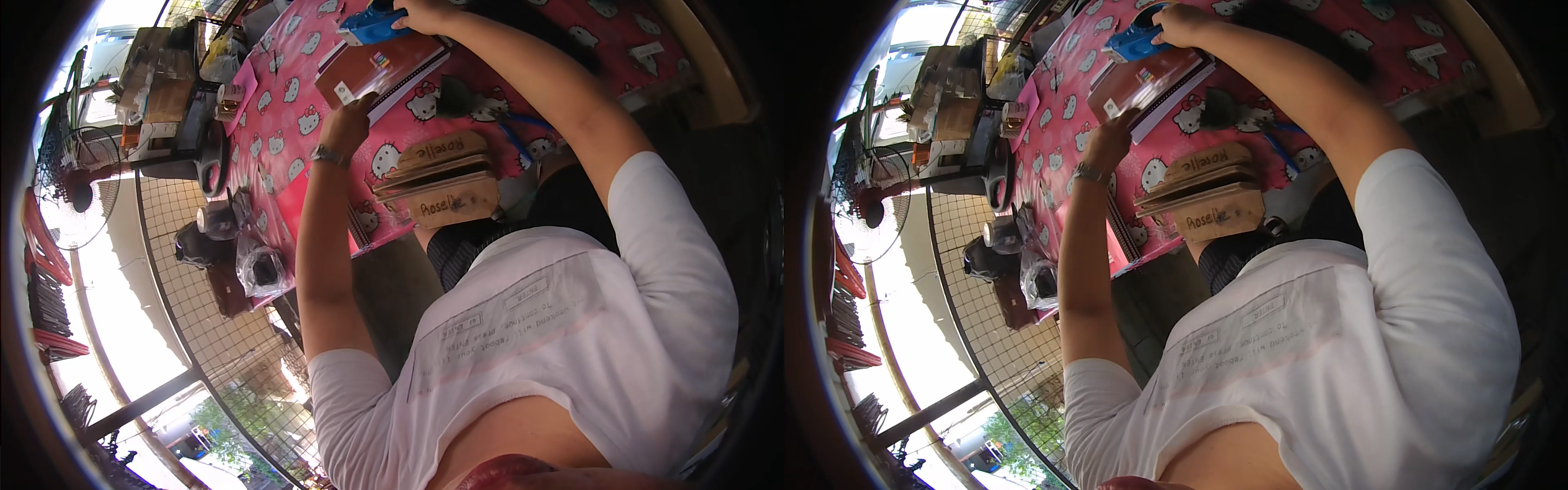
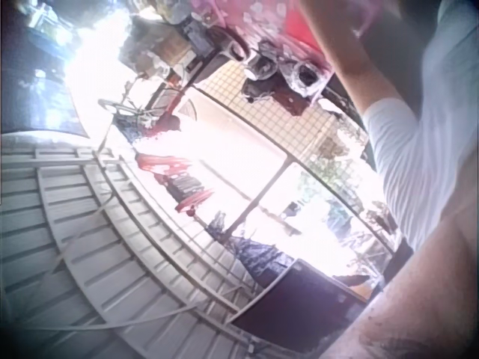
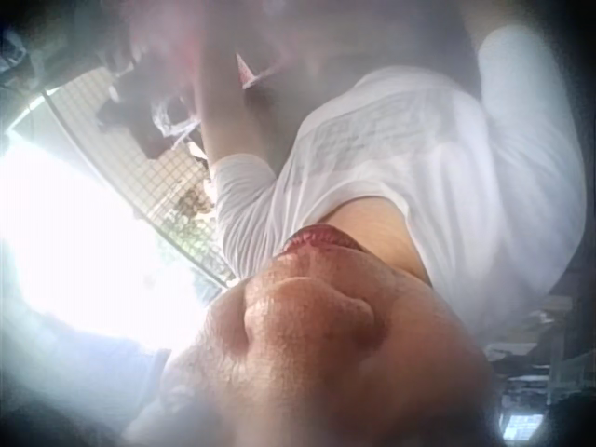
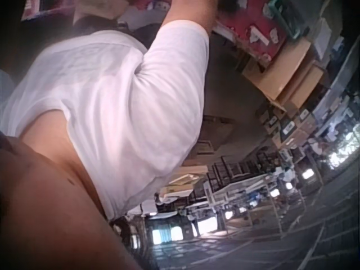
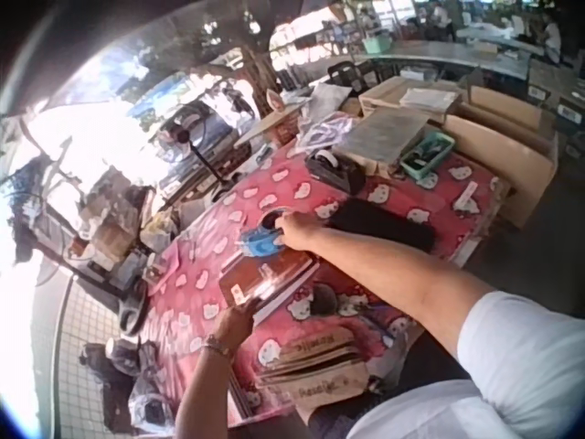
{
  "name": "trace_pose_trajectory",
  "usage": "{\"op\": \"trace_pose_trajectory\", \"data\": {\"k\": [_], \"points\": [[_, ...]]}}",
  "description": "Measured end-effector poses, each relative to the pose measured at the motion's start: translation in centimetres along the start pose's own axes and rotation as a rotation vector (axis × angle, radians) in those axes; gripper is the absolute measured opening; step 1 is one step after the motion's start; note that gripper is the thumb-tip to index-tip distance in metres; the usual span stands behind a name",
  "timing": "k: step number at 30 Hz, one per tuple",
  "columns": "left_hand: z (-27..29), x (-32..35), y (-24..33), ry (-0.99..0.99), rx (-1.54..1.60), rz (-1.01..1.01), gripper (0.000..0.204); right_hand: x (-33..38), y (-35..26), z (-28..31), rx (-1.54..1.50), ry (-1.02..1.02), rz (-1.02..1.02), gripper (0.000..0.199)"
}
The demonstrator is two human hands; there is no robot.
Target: The person picks up notebooks from a table and places them one at a time onto a wooden stand, lining them up together.
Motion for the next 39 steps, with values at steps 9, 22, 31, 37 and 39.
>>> {"op": "trace_pose_trajectory", "data": {"k": [9, 22, 31, 37, 39], "points": [[14.7, 10.4, -0.3, 0.304, -0.033, -0.066, 0.041, 5.6, -6.7, -0.1, -0.342, -0.107, 0.542, 0.053], [10.5, 15.4, 5.1, 0.084, 0.277, -0.113, 0.039, 24.2, -10.9, 2.8, -0.735, 0.020, 0.187, 0.054], [5.8, 15.1, 16.5, 0.674, 0.254, -0.015, 0.034, 25.7, -12.4, 1.6, -0.948, 0.327, 0.065, 0.051], [7.1, 13.5, 18.0, 0.702, 0.261, 0.035, 0.041, 16.8, 2.4, 1.1, 0.171, 0.356, 0.081, 0.028], [6.6, 13.3, 17.3, 0.803, 0.227, 0.126, 0.040, 14.8, 4.2, -1.0, 0.340, 0.111, 0.066, 0.024]]}}
Point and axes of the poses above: each hand's wrist, its own x-axis away from the middle knuckle, its own z-axis out of the back of the hand, y = z × x, the point moved 8 cm from there along -x, towards the middle knuckle, and after that the axes turned 13 degrees about z, right-handed, at the moved point
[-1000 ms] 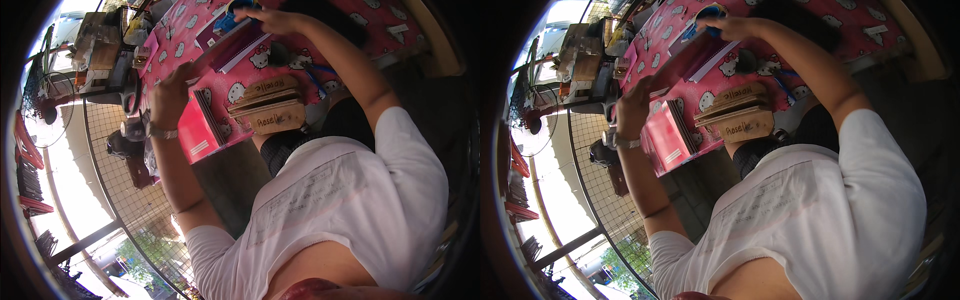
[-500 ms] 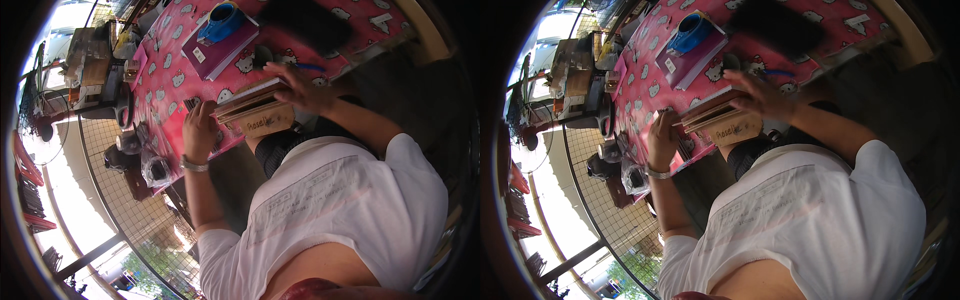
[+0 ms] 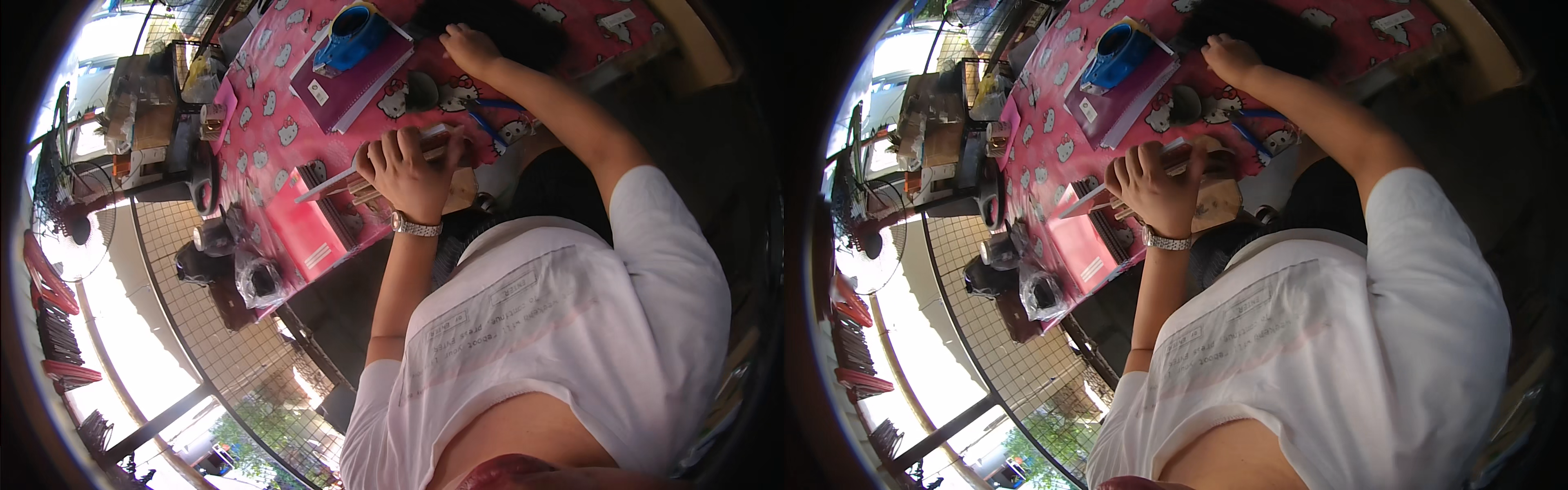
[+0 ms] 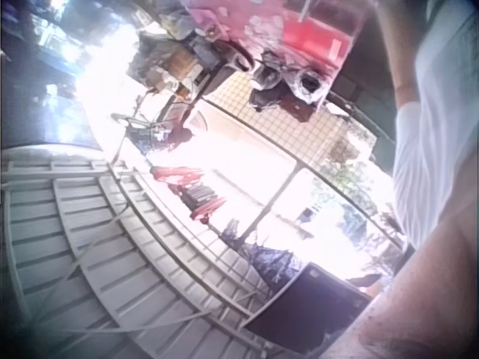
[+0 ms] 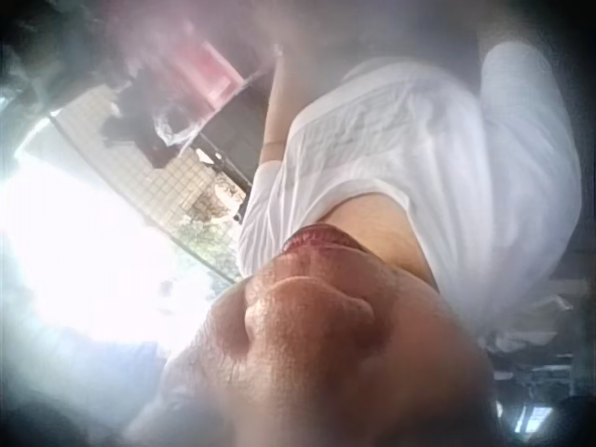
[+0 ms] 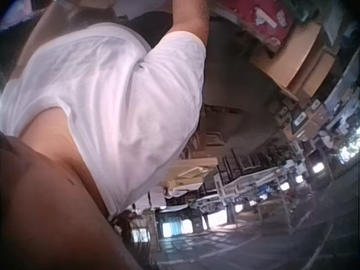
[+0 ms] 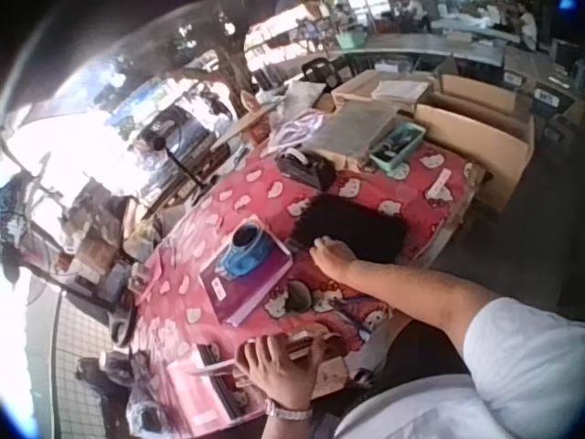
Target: The person picks up notebooks from a table and places them one at a time onto a wooden stand, lining them up together.
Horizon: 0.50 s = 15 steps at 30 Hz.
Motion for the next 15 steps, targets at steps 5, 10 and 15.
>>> {"op": "trace_pose_trajectory", "data": {"k": [5, 10, 15], "points": [[-0.7, 0.0, -0.4, -0.005, 0.019, 0.003, 0.037, -2.5, 0.4, 0.5, 0.046, -0.208, -0.010, 0.013], [-0.5, -0.1, 1.0, -0.010, 0.080, -0.053, 0.030, -0.9, 0.4, 11.6, -0.538, 0.053, -0.058, 0.041], [0.2, -0.1, 0.7, -0.276, 0.162, -0.099, 0.022, 3.2, -8.1, 17.1, -0.918, -0.197, 0.259, 0.040]]}}
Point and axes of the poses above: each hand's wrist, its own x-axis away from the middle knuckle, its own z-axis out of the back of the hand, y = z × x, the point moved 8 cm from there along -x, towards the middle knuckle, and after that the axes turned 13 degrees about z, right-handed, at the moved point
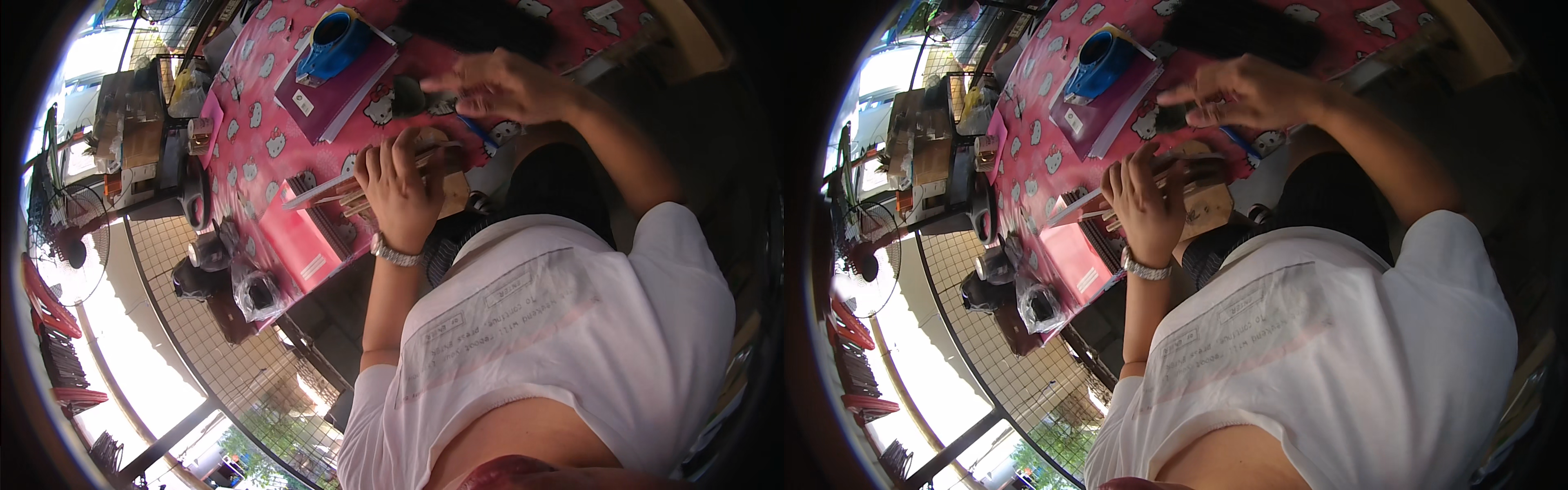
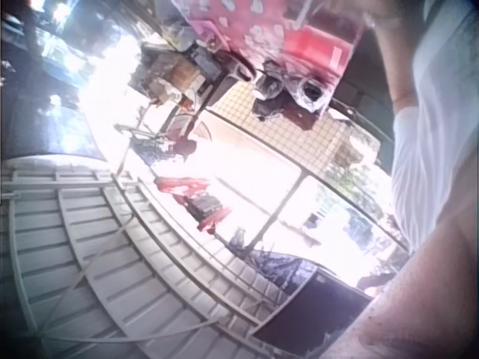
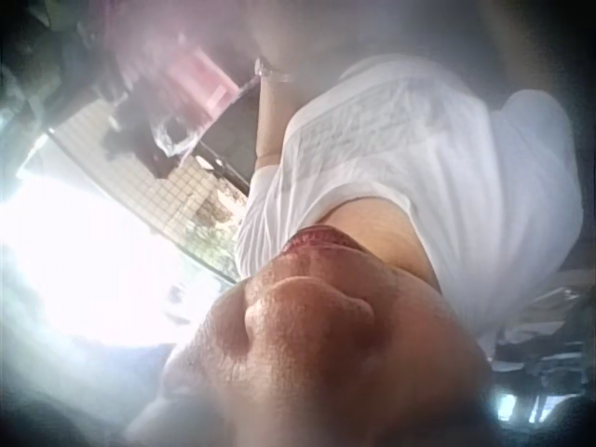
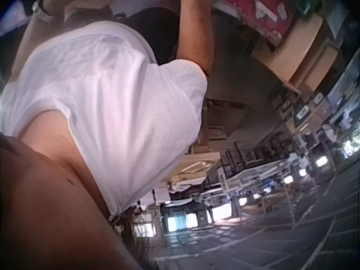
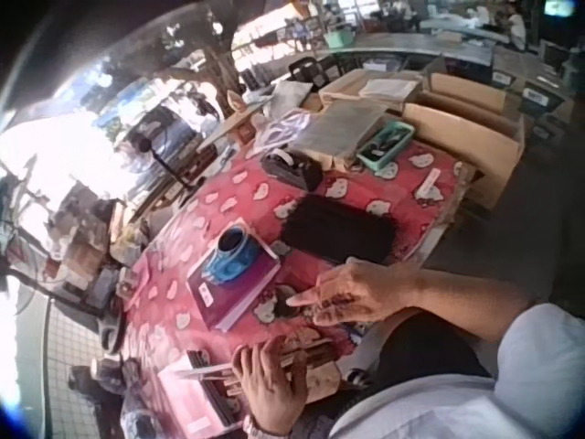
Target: The person picks up notebooks from a table and places them one at a time onto a wooden stand, lining them up together.
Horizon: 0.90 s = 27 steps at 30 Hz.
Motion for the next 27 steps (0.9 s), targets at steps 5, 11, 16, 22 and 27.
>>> {"op": "trace_pose_trajectory", "data": {"k": [5, 11, 16, 22, 27], "points": [[0.4, 0.7, -0.4, -0.063, 0.047, -0.041, 0.022, 1.1, -1.0, -1.6, -0.009, 0.031, 0.009, 0.046], [0.8, 0.9, -0.5, -0.004, 0.031, 0.001, 0.024, 0.3, -2.7, -1.6, 0.136, 0.125, 0.184, 0.048], [0.2, 0.9, -1.4, -0.032, 0.058, 0.016, 0.025, 0.4, -2.4, -1.8, -0.023, 0.202, 0.150, 0.043], [0.4, 0.4, -1.3, -0.025, 0.063, 0.009, 0.024, 0.0, -2.7, -2.2, -0.090, 0.122, 0.040, 0.043], [0.3, 0.3, -0.7, -0.011, 0.025, 0.040, 0.032, -0.1, -2.5, -2.6, -0.085, -0.056, 0.007, 0.052]]}}
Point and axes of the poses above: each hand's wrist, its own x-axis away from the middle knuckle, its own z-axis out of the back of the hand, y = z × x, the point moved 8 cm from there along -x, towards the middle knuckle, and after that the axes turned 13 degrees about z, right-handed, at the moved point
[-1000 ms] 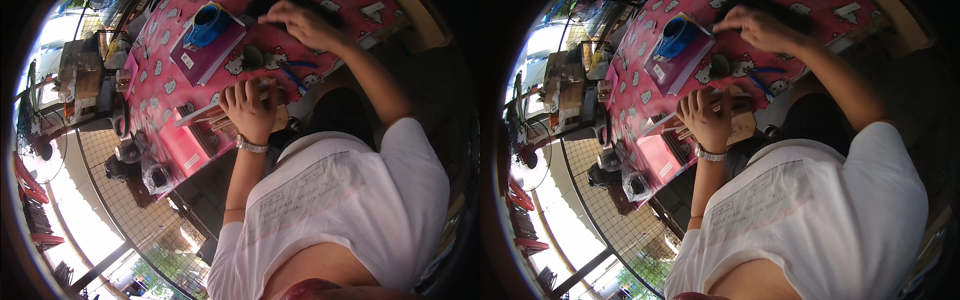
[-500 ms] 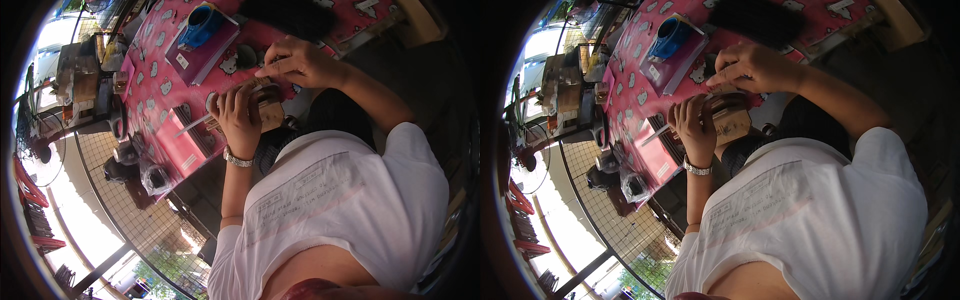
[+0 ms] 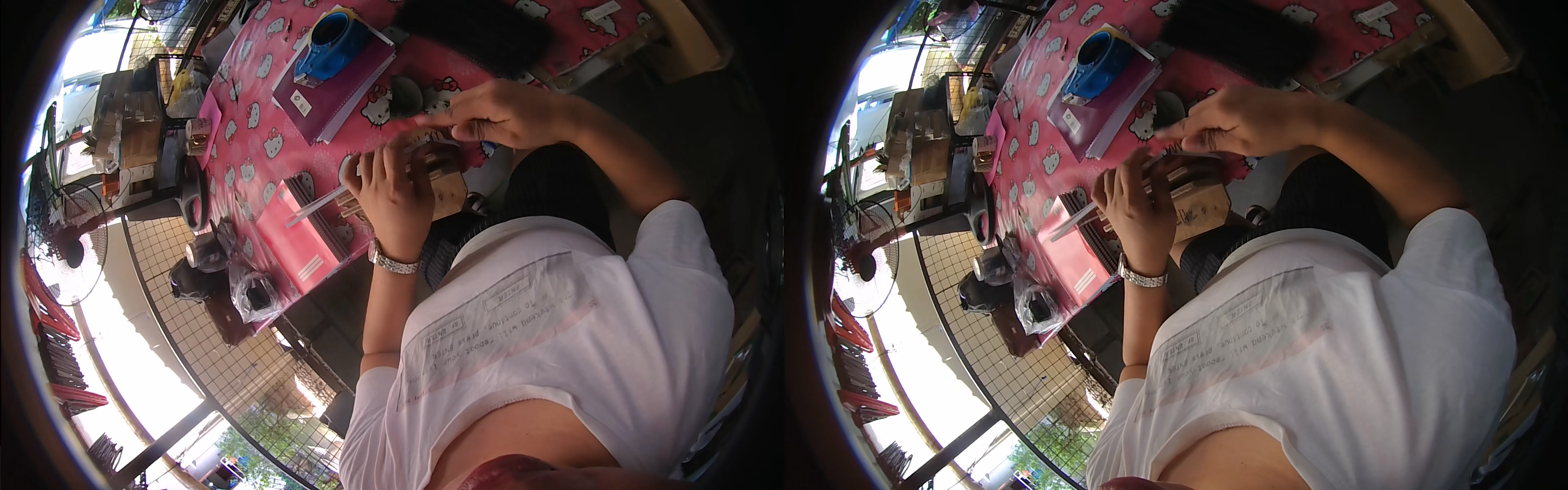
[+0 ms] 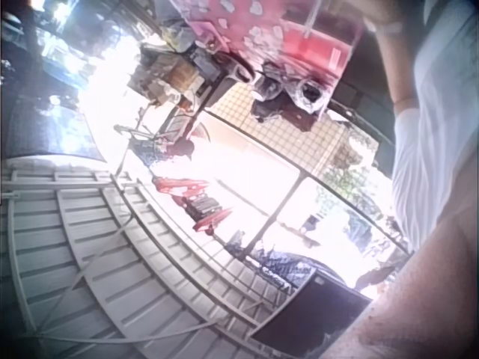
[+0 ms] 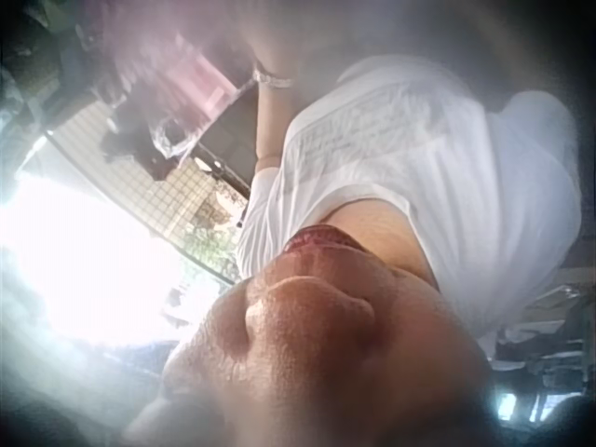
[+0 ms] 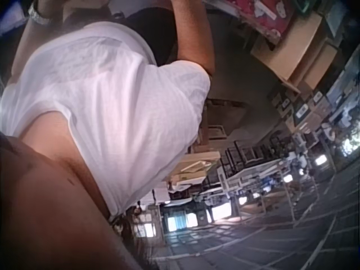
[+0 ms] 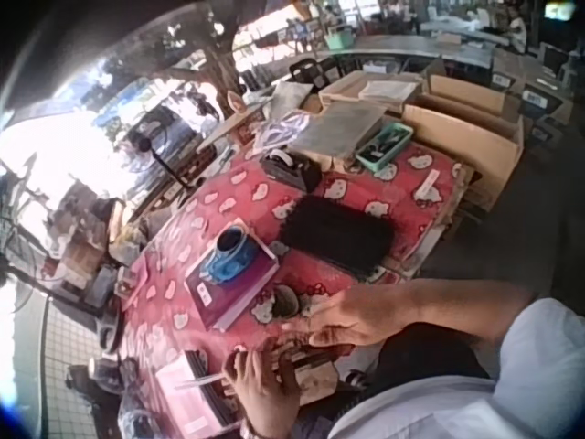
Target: The person picks up notebooks from a table and places them one at a time onto a wooden stand, lining them up together.
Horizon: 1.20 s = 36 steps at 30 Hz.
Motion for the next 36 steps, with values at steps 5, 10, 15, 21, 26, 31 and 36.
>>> {"op": "trace_pose_trajectory", "data": {"k": [5, 10, 15, 21, 26, 31, 36], "points": [[-0.5, -0.1, 1.2, 0.022, -0.077, -0.051, 0.027, -0.9, -1.3, 0.8, 0.105, -0.015, -0.142, 0.058], [-0.3, 0.0, 1.4, 0.001, -0.068, -0.066, 0.025, -1.5, -1.3, -0.5, 0.231, -0.196, -0.199, 0.046], [0.1, 0.4, 0.5, 0.034, 0.008, -0.049, 0.021, -3.6, 4.4, -1.8, -0.508, -0.360, -0.637, 0.041], [-0.2, 0.6, 0.2, -0.027, -0.012, -0.095, 0.022, -5.7, 16.9, -7.4, 0.556, -0.350, 0.036, 0.037], [1.8, 1.6, -2.6, 0.159, -0.187, 0.080, 0.025, -6.5, 11.9, -5.0, -0.505, -0.327, -0.138, 0.049], [1.5, 1.9, -2.9, 0.141, -0.158, 0.057, 0.029, -5.1, 5.1, -3.9, -0.846, -0.607, -0.228, 0.057], [1.4, 1.2, -3.7, 0.089, -0.122, 0.072, 0.035, -6.7, 2.6, -3.4, -0.781, -0.636, -0.150, 0.053]]}}
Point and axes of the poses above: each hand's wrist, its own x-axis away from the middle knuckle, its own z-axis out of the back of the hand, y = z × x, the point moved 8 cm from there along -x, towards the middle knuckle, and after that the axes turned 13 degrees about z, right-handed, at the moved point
